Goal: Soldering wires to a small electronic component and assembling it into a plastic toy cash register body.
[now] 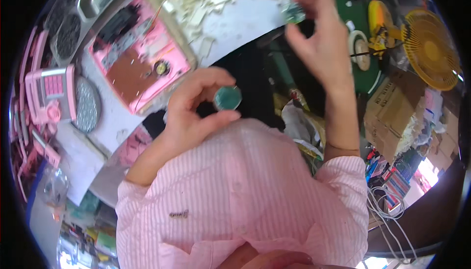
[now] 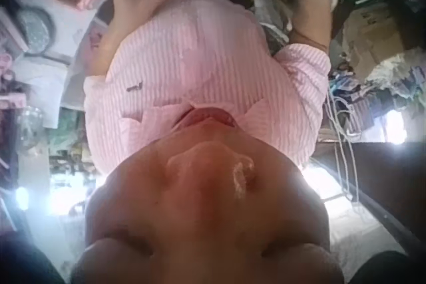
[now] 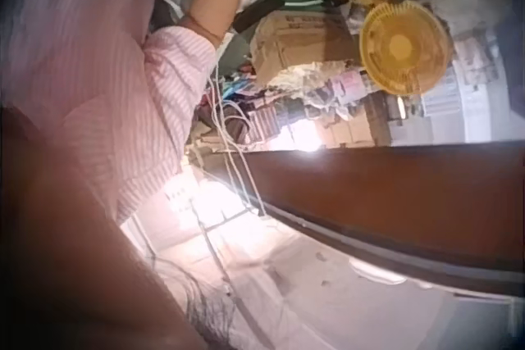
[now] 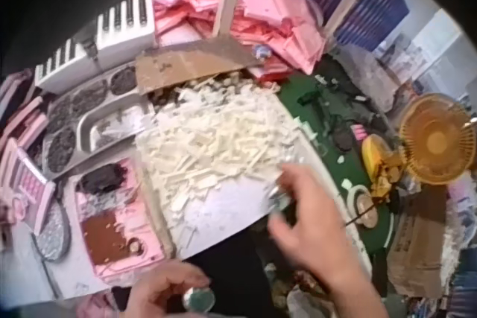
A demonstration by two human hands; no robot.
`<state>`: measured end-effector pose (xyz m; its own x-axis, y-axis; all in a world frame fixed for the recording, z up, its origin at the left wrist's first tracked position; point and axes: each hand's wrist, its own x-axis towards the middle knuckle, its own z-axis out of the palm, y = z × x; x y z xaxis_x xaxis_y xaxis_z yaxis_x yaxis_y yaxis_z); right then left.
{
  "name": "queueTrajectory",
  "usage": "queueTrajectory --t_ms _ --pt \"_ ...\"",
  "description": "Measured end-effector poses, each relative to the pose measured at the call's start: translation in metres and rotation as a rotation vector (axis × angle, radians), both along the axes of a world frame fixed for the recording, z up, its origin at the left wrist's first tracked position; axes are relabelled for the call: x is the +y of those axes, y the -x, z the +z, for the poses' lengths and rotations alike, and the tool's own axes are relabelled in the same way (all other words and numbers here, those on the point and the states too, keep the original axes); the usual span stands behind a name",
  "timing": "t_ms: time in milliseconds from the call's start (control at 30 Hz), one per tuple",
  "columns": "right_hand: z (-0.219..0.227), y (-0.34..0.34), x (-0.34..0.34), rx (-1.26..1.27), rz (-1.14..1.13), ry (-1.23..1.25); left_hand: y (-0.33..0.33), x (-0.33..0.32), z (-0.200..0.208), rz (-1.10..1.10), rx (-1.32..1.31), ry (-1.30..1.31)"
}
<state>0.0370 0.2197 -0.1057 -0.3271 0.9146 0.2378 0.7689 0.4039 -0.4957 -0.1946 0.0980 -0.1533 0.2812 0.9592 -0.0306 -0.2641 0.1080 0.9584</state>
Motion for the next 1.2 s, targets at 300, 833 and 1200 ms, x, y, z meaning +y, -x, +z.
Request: queueTrajectory --t_ms 300,833,1200 --pt "-0.021 -0.069 0.029 -0.086 -0.287 -0.013 0.009 -0.004 -0.004 0.023 0.166 -0.221" --pt "-0.059 -0.105 0.048 -0.107 -0.294 -0.098 -0.008 -0.006 0.015 -0.046 -0.235 0.333" --pt "-0.017 -0.064 -0.001 0.113 -0.194 -0.233 -0.016 -0.005 0.003 -0.016 -0.541 0.465"
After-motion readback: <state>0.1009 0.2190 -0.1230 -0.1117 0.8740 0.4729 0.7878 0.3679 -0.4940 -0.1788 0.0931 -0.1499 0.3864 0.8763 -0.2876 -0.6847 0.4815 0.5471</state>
